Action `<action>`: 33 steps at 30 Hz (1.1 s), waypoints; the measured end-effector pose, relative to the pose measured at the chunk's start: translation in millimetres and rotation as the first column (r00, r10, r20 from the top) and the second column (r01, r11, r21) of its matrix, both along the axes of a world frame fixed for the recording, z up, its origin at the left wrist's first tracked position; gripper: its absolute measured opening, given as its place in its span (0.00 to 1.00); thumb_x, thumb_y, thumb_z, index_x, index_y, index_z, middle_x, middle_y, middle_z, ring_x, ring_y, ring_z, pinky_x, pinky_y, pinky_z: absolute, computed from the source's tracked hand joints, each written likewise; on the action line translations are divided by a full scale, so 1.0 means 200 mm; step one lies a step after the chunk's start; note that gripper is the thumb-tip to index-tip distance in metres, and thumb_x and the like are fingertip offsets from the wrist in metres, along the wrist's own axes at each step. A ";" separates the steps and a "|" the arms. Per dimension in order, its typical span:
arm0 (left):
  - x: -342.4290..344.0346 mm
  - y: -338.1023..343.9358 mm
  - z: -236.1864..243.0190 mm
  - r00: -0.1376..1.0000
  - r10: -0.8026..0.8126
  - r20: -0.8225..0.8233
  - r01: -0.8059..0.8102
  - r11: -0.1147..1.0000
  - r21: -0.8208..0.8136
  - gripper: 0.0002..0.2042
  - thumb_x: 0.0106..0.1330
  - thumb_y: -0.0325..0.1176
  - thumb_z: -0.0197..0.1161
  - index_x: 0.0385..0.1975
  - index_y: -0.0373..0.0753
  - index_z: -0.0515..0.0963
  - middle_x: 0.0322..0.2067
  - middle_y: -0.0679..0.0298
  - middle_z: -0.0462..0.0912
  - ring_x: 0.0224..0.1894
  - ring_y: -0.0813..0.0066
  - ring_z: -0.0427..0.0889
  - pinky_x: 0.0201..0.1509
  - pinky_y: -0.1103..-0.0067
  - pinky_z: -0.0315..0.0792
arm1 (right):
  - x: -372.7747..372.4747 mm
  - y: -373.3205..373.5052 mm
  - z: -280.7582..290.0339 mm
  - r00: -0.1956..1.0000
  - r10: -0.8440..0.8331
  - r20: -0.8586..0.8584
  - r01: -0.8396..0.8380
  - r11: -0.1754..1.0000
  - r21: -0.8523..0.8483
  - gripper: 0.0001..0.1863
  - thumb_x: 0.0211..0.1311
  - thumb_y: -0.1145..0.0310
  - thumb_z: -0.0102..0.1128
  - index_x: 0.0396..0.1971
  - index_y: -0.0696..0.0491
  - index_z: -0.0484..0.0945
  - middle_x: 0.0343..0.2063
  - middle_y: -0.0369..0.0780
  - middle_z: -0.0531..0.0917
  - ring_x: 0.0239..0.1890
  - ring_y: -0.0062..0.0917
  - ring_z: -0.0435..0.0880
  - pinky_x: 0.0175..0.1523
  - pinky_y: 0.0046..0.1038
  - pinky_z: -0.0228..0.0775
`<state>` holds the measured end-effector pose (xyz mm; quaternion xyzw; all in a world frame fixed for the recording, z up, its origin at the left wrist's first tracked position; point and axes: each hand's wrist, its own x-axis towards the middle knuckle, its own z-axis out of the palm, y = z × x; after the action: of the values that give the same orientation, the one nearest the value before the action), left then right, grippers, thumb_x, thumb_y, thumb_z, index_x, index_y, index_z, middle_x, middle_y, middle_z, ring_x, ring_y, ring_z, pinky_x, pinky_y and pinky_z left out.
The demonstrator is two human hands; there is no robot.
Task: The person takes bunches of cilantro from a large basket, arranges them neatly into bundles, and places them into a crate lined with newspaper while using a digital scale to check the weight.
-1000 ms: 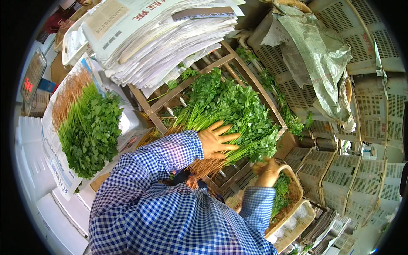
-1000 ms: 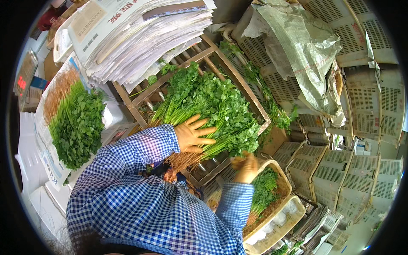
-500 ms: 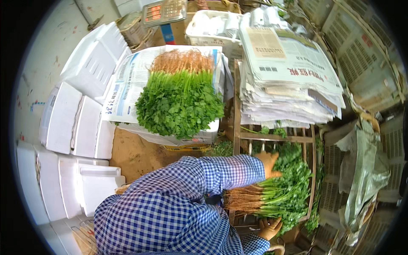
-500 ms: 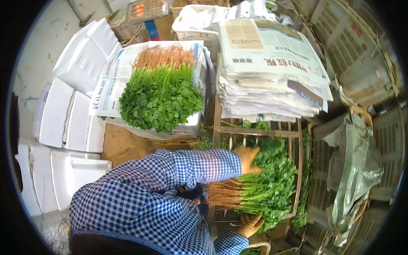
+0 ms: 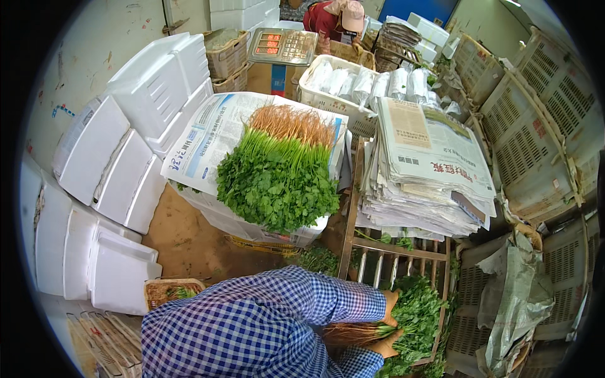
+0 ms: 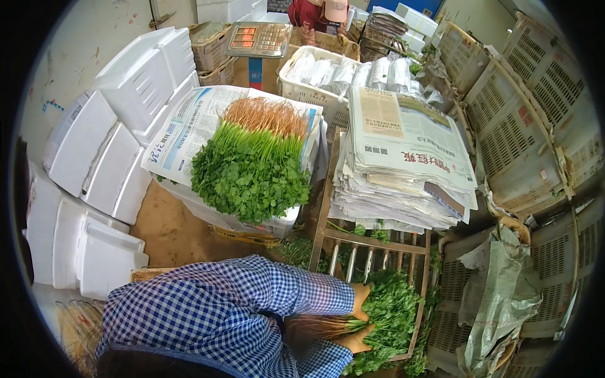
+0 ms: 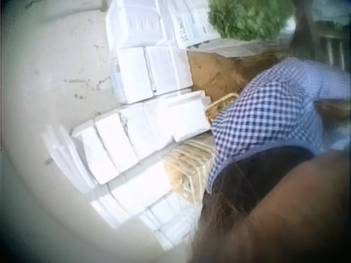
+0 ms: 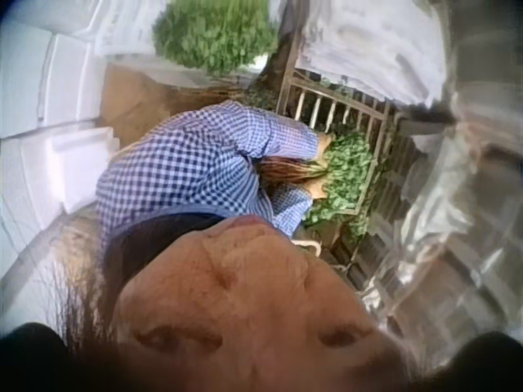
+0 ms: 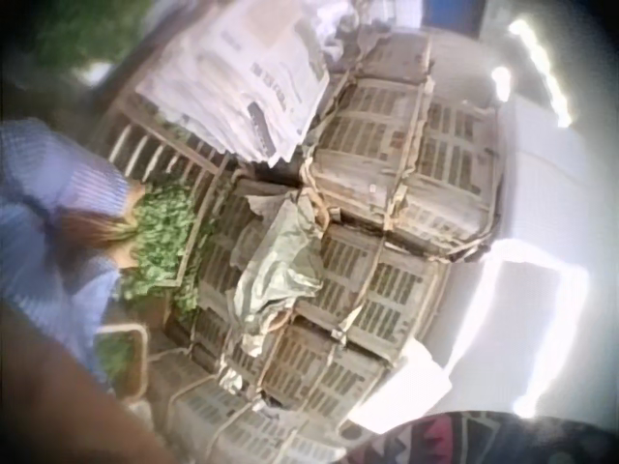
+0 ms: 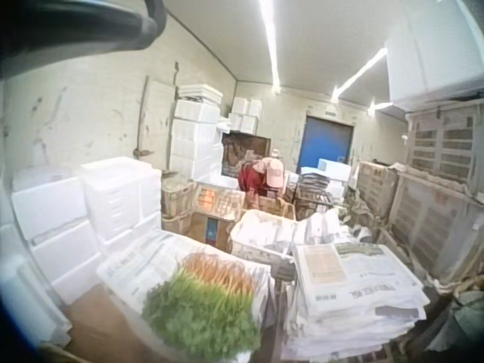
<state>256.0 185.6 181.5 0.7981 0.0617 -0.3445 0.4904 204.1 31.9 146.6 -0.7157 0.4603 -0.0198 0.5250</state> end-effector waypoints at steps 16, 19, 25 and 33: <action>-0.32 -0.11 0.27 0.969 0.049 0.241 -0.021 0.993 -0.118 0.55 0.57 0.56 0.75 0.69 0.17 0.51 0.67 0.33 0.62 0.67 0.44 0.69 0.71 0.67 0.69 | -0.28 -0.12 0.26 0.931 -0.024 0.365 -0.063 0.972 0.225 0.58 0.60 0.37 0.65 0.74 0.56 0.42 0.66 0.61 0.64 0.57 0.55 0.78 0.59 0.52 0.82; -0.47 -0.12 0.26 0.913 0.213 0.348 -0.084 0.933 -0.351 0.57 0.54 0.58 0.77 0.67 0.17 0.52 0.61 0.33 0.69 0.63 0.40 0.72 0.71 0.64 0.68 | -0.33 -0.26 0.21 0.897 0.044 0.441 -0.152 0.965 0.213 0.59 0.59 0.38 0.67 0.74 0.58 0.43 0.66 0.61 0.65 0.59 0.54 0.77 0.60 0.51 0.81; -0.68 -0.15 0.26 0.795 0.395 0.461 -0.145 0.861 -0.487 0.55 0.56 0.54 0.77 0.73 0.28 0.48 0.65 0.39 0.65 0.67 0.44 0.67 0.72 0.60 0.66 | -0.45 -0.51 0.16 0.854 0.306 0.420 -0.271 0.952 -0.142 0.56 0.60 0.44 0.70 0.76 0.57 0.47 0.69 0.59 0.64 0.62 0.52 0.74 0.61 0.51 0.74; -0.97 0.23 0.32 0.297 0.768 0.567 -0.165 0.626 -0.762 0.51 0.66 0.57 0.65 0.76 0.31 0.43 0.74 0.43 0.53 0.75 0.48 0.54 0.77 0.59 0.56 | -0.50 0.00 0.52 0.465 0.617 0.635 -0.616 0.740 -0.268 0.56 0.58 0.46 0.73 0.76 0.53 0.49 0.70 0.53 0.65 0.62 0.49 0.73 0.63 0.51 0.72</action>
<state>61.5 232.3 244.6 0.6044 -0.0550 0.2795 0.7440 104.5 31.6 251.0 -0.7712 -0.0588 -0.0936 0.6269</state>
